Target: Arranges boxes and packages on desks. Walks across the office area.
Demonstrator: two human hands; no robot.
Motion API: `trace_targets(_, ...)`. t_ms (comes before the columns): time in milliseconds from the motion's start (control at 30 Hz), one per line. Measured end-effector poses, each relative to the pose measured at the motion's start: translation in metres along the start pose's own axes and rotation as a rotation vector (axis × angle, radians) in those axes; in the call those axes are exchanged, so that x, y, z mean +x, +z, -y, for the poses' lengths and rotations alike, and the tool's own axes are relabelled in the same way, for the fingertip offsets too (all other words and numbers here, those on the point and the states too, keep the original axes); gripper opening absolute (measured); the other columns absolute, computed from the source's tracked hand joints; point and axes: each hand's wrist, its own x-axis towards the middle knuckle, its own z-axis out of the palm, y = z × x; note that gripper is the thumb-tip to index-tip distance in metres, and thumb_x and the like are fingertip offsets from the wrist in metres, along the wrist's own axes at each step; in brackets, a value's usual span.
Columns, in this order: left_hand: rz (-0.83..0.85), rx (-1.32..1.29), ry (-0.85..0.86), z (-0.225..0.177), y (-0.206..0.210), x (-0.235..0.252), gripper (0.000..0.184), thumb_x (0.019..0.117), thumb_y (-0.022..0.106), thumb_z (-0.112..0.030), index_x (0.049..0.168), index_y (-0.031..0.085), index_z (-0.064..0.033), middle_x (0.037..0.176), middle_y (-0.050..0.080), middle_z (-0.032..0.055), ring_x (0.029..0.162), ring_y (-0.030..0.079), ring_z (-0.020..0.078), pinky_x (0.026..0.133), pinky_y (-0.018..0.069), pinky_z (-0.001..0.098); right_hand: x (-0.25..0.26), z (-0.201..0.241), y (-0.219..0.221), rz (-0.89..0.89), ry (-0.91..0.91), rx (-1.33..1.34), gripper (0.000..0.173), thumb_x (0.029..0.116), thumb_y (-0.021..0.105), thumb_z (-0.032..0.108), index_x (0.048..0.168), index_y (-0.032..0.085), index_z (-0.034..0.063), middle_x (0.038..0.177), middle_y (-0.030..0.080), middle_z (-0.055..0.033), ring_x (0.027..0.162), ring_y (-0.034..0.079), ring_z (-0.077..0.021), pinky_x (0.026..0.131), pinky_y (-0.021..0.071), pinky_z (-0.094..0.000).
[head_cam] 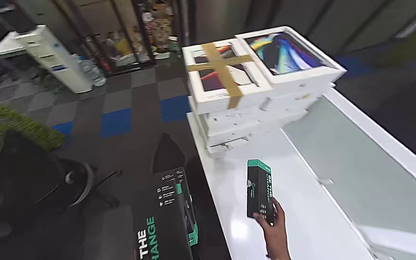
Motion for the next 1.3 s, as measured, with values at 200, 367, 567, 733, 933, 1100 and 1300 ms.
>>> trace_targets(200,0.148,-0.681,0.500,0.118,-0.057,0.071,0.072,0.0883,0.051,-0.077,0.131,0.060,-0.0205,0.114,0.074,-0.0038,0.105,0.069,0.0061,0.093,0.0577,0.0302,-0.109,0.132,0.093,0.610,-0.480,0.114,0.122,0.0590,0.092,0.053,0.154,0.038,-0.0002,0.150,0.042,-0.0214,0.137,0.046,-0.0222,0.110,0.0467,-0.0360)
trace_targets(367,-0.123,-0.867,0.455,0.123,-0.096,0.059,0.063,0.0969,0.037,-0.073,0.116,0.061,-0.0176,0.094,0.074,-0.0053,0.088,0.070,0.0028,0.080,0.0598,0.0256,-0.189,0.198,0.182,0.832,-0.775,-0.230,0.117,0.0542,0.086,0.071,0.150,0.053,0.0117,0.141,0.051,-0.0240,0.130,0.049,-0.0296,0.105,0.0463,-0.0463)
trace_targets(567,-0.244,-1.123,0.713,0.158,-0.177,0.055,0.059,0.0909,0.051,-0.073,0.119,0.065,-0.0232,0.103,0.077,-0.0025,0.095,0.073,0.0072,0.084,0.0619,0.0304,-0.280,0.201,0.286,0.877,-1.025,-0.537,0.130,0.0467,0.065,0.099,0.150,0.054,0.0202,0.138,0.057,-0.0205,0.115,0.059,-0.0334,0.089,0.0515,-0.0533)
trace_targets(733,-0.464,-1.095,0.701,0.231,-0.269,0.057,0.114,0.0754,0.063,-0.083,0.154,0.026,-0.0096,0.123,0.068,-0.0004,0.107,0.067,0.0052,0.091,0.0582,0.0307,-0.329,0.213,0.364,1.353,-0.741,-0.238,0.130,0.0602,0.071,0.087,0.157,0.039,0.0071,0.157,0.040,-0.0195,0.142,0.044,-0.0300,0.110,0.0472,-0.0491)
trace_targets(933,-0.587,-1.072,0.645,0.296,-0.367,0.035,0.132,0.0687,0.069,-0.082,0.163,0.005,-0.0161,0.153,0.047,0.0099,0.129,0.057,0.0151,0.101,0.0535,0.0413,-0.397,0.179,0.501,1.873,-0.225,-0.113,0.114,0.0863,0.060,0.075,0.166,0.006,0.0134,0.170,0.020,-0.0098,0.153,0.030,-0.0207,0.122,0.0361,-0.0428)
trace_targets(1100,-0.681,-1.101,0.642,0.329,-0.425,0.033,0.131,0.0717,0.071,-0.079,0.164,0.002,-0.0155,0.162,0.035,0.0127,0.140,0.047,0.0210,0.109,0.0482,0.0448,-0.473,0.157,0.568,1.959,0.249,-0.176,0.101,0.0873,0.061,0.071,0.160,0.024,0.0106,0.136,0.064,-0.0060,0.118,0.065,-0.0128,0.102,0.0556,-0.0356)
trace_targets(1300,-0.845,-1.159,0.600,0.355,-0.511,0.053,0.129,0.0732,0.066,-0.082,0.163,0.002,-0.0153,0.158,0.042,0.0124,0.136,0.051,0.0185,0.107,0.0498,0.0429,-0.545,0.156,0.672,2.094,0.374,-0.212,0.096,0.0908,0.061,0.064,0.159,0.021,0.0099,0.126,0.069,-0.0068,0.109,0.070,-0.0136,0.096,0.0589,-0.0354)
